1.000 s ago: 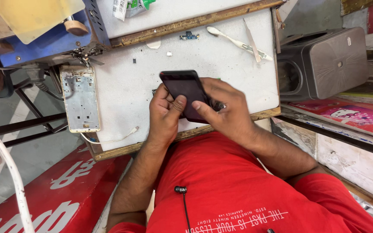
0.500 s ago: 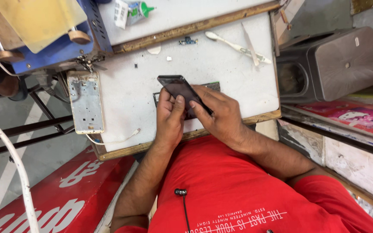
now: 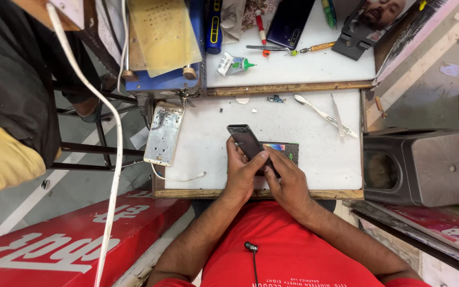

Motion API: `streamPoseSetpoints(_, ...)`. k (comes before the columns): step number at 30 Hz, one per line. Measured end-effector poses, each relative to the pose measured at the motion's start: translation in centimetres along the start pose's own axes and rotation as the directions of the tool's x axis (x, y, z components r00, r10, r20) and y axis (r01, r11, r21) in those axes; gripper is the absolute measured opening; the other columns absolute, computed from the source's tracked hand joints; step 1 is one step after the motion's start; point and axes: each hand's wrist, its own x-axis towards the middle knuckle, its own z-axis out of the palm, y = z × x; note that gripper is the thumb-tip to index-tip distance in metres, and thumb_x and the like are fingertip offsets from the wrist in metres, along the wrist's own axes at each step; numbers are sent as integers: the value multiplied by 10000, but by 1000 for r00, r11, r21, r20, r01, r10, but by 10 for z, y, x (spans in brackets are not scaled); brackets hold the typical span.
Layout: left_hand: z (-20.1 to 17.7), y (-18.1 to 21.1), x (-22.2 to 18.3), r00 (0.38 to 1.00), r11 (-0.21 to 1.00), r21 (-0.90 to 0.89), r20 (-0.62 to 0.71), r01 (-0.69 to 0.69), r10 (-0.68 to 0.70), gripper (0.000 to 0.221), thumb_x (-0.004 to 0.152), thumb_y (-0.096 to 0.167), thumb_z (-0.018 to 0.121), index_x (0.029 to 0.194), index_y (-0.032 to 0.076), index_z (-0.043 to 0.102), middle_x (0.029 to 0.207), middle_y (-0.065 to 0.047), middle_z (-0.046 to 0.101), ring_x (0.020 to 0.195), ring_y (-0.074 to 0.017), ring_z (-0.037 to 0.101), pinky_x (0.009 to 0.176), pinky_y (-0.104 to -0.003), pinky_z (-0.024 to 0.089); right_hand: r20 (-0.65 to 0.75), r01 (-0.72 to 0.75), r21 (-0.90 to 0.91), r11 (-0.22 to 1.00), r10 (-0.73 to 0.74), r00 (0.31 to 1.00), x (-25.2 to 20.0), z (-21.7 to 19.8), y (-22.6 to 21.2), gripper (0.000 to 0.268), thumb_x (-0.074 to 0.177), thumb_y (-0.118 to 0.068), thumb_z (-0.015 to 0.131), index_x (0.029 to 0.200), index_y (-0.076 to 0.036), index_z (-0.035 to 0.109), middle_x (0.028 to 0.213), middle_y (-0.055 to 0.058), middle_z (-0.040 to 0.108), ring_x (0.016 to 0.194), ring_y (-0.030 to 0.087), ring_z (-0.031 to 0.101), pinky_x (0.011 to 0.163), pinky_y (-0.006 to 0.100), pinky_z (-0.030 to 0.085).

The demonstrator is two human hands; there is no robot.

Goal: The person reassembles a disassembled smartphone on a workbench. They connect internal components, place the back cover, and insert a SIM card. The phone powers on and displays the boot logo.

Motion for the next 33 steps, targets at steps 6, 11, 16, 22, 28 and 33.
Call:
streamPoseSetpoints(6,-4,-8,5,995,996,-24,45,-84,85,663,890,96,802,1372,49,349,1187,-93,596,1087,-152,611,943,-302,566,-120,33,-63,997,-40,992,-6,5,-4,458,938,-41,666,1387,-15,582,1347,189,665,1208,371,682,967,413,589)
streamPoseSetpoints(11,-7,-7,1,999,1000,-28,31,-6,7,681,881,89,798,1381,50,338,1136,-102,596,1013,-159,623,847,-303,583,-124,-8,-32,999,4,992,-8,7,-12,435,947,-28,654,1376,-6,581,1338,209,670,1181,382,691,928,411,598)
streamPoseSetpoints(16,-1,5,5,992,993,117,128,-11,-4,829,837,55,813,1445,72,249,1170,-73,552,1059,-135,618,888,-302,603,-159,-126,56,990,133,978,-10,7,-9,402,960,-19,648,1360,-22,615,1224,201,709,1060,323,749,808,363,628)
streamPoseSetpoints(22,1,0,6,996,939,337,78,-72,48,850,821,56,829,1445,10,252,1164,-122,583,1002,-174,674,812,-324,615,-60,-296,235,926,318,946,-28,25,22,299,1027,-53,601,1322,-25,647,1053,154,747,864,202,765,708,323,626)
streamPoseSetpoints(28,-17,1,18,988,849,519,152,-94,16,550,1059,306,561,1495,12,402,1082,-125,721,989,-150,716,834,-281,605,91,-344,732,588,416,905,-33,37,56,438,1073,-149,534,1481,4,495,1154,111,694,918,141,705,696,299,647)
streamPoseSetpoints(33,-25,-1,28,971,826,517,185,-227,152,442,1122,308,482,1386,-21,613,1132,-114,745,1030,-154,684,909,-281,558,210,-395,769,502,385,898,-28,23,64,445,1101,-198,494,1483,31,492,1146,131,706,943,165,720,731,318,669)
